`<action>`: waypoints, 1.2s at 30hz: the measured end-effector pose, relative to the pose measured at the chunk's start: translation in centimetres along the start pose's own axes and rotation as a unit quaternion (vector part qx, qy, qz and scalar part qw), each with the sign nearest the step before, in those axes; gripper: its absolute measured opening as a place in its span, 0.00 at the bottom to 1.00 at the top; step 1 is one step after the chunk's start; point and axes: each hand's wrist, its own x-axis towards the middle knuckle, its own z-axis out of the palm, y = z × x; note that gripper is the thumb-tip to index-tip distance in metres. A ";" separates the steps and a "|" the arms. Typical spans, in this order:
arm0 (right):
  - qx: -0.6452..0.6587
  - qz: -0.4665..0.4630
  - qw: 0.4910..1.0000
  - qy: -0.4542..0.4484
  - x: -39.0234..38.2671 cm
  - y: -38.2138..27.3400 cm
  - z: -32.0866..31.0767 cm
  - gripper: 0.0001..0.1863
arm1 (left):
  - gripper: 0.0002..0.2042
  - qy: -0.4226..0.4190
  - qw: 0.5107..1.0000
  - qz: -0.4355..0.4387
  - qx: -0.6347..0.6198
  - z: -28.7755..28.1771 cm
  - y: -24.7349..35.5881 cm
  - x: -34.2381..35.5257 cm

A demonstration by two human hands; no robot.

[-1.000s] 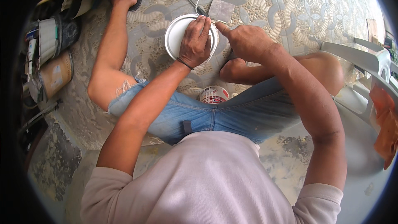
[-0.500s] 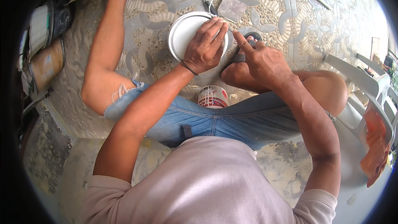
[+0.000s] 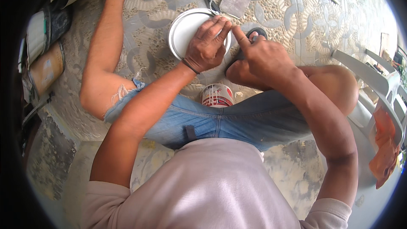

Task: The person opens a sealed paint can using a screwdriver and then stirs the orange paint with a wooden stick. They also handle other paint containers nearby.

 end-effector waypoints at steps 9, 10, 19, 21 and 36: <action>0.060 0.016 0.993 0.102 -0.3 -0.5 2.3 0.46 | 0.28 0.026 0.999 0.015 -0.013 -0.2 0.2 0.3; 0.058 0.013 0.993 0.103 -0.4 -0.5 2.0 0.45 | 0.29 0.028 0.999 0.011 -0.016 -0.3 0.4 0.3; 0.044 0.015 0.998 0.038 -0.9 0.3 -0.3 0.43 | 0.30 0.007 0.999 0.041 -0.007 -0.4 0.5 0.5; 0.062 0.007 0.996 0.059 -0.8 0.2 -0.5 0.43 | 0.31 0.003 0.999 0.032 -0.013 -0.2 0.4 0.4; 0.005 0.006 0.997 0.072 0.1 -2.8 -0.7 0.47 | 0.23 0.033 0.999 0.018 -0.026 0.1 -0.4 0.2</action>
